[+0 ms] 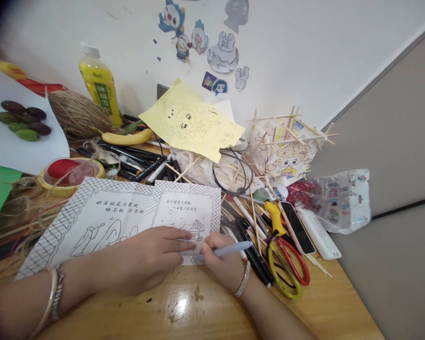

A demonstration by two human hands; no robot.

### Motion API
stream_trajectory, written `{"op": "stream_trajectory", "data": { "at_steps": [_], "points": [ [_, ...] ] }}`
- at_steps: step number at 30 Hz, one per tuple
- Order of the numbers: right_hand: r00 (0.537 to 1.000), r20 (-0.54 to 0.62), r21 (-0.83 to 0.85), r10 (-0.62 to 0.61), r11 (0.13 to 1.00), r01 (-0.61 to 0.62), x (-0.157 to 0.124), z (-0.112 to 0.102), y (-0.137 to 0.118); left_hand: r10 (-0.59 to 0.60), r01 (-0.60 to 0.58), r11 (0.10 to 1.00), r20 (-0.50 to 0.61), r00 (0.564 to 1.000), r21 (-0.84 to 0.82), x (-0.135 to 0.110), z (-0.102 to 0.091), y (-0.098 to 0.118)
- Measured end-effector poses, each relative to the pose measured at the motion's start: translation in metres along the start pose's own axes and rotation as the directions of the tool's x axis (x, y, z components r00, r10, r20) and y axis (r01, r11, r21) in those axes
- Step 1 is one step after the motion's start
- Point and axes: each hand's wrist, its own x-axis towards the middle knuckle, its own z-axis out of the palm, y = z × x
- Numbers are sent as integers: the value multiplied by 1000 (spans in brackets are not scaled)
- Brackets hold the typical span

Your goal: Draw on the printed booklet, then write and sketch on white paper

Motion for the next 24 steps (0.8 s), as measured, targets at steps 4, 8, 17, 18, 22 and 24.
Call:
{"op": "stream_trajectory", "data": {
  "at_steps": [4,8,17,18,22,24],
  "points": [
    [1000,18,-5,-18,1000,18,-1,1,0,-3,3,1000,2,1000,-8,0,0,0],
    [999,22,-48,-30,998,31,0,0,0,-3,3,1000,22,1000,-5,-1,1,-1],
    [1000,7,-20,-5,1000,5,-1,1,1,1,-1,1000,12,1000,3,0,1,-1],
    [1000,7,-6,2,1000,-2,-1,1,1,2,-2,1000,11,1000,8,0,1,0],
    [1000,24,17,12,1000,-12,-1,0,0,-3,3,1000,10,1000,21,0,1,0],
    [999,31,14,7,1000,-7,-1,-1,-2,-4,4,1000,16,1000,21,-1,1,-1]
  ]
}}
